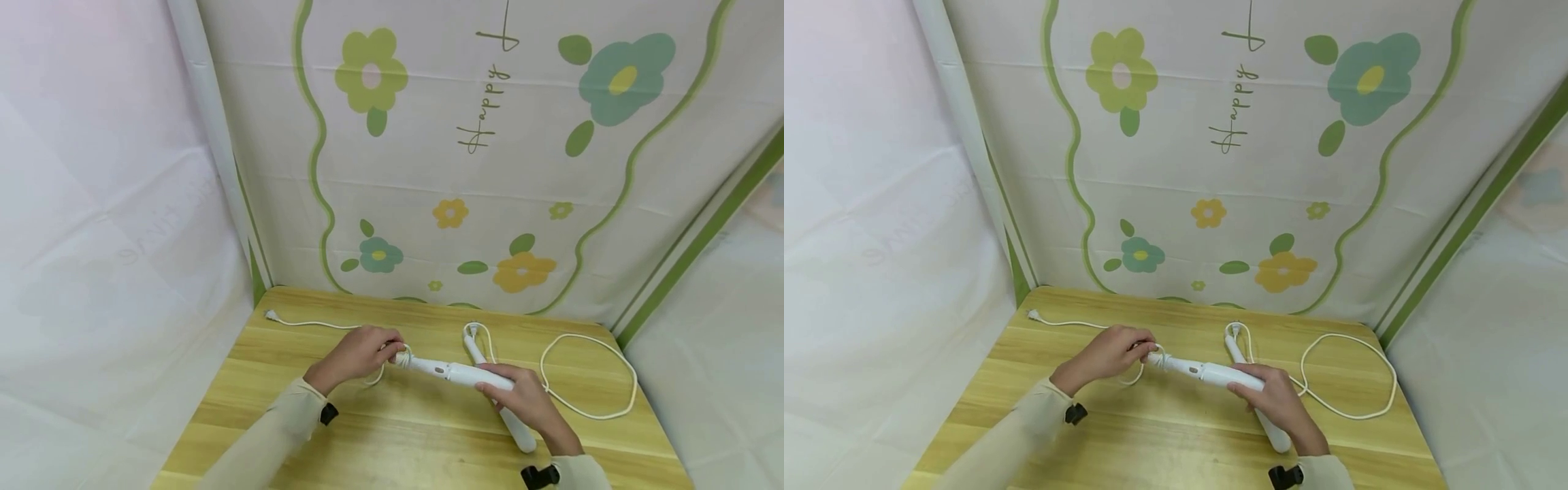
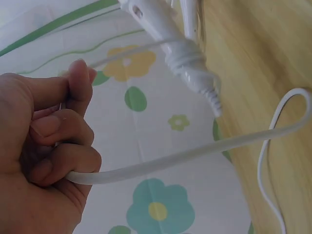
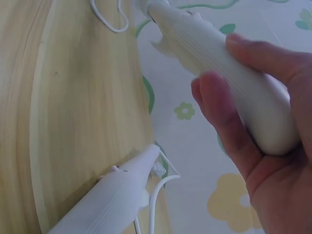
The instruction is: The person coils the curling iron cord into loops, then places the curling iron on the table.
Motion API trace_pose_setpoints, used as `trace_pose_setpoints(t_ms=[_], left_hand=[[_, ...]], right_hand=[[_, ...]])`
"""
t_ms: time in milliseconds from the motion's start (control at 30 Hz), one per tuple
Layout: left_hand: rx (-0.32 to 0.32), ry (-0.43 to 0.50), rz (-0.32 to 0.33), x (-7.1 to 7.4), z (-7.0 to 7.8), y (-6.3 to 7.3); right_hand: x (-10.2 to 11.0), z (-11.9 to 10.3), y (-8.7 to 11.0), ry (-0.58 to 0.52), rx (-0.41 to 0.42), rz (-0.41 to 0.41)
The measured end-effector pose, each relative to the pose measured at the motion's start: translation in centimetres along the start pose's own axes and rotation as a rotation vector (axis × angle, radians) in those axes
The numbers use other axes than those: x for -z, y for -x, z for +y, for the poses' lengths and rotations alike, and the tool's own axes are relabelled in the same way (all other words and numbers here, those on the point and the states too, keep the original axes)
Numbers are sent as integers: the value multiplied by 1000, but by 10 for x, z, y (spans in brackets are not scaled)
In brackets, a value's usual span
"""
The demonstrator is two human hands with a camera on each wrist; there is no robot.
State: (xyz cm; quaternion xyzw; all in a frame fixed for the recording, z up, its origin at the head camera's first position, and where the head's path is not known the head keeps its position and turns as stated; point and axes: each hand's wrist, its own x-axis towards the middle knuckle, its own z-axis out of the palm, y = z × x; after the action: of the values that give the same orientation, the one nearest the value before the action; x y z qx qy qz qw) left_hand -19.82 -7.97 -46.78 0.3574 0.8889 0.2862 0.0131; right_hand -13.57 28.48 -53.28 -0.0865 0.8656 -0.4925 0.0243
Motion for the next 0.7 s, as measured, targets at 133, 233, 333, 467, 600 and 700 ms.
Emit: trace_pose_setpoints(t_ms=[133, 233, 333, 467, 600, 700], left_hand=[[-39, -38, 28, 5, -2, -3], [-64, -39, 44, 5, -5, -4], [-84, -28, 60, 4, -8, -4], [-90, 12, 69, 3, -12, -3], [-73, 67, 54, 1, -16, -3], [-72, 116, 43, -2, -17, -2]], right_hand=[[3, 0, 4, -85, 61, -116], [6, 1, 5, -156, 110, -185], [8, 3, 5, -211, 168, -228], [13, 3, 7, -294, 205, -272], [17, 1, 10, -381, 233, -301], [20, -3, 9, -436, 271, -316]])
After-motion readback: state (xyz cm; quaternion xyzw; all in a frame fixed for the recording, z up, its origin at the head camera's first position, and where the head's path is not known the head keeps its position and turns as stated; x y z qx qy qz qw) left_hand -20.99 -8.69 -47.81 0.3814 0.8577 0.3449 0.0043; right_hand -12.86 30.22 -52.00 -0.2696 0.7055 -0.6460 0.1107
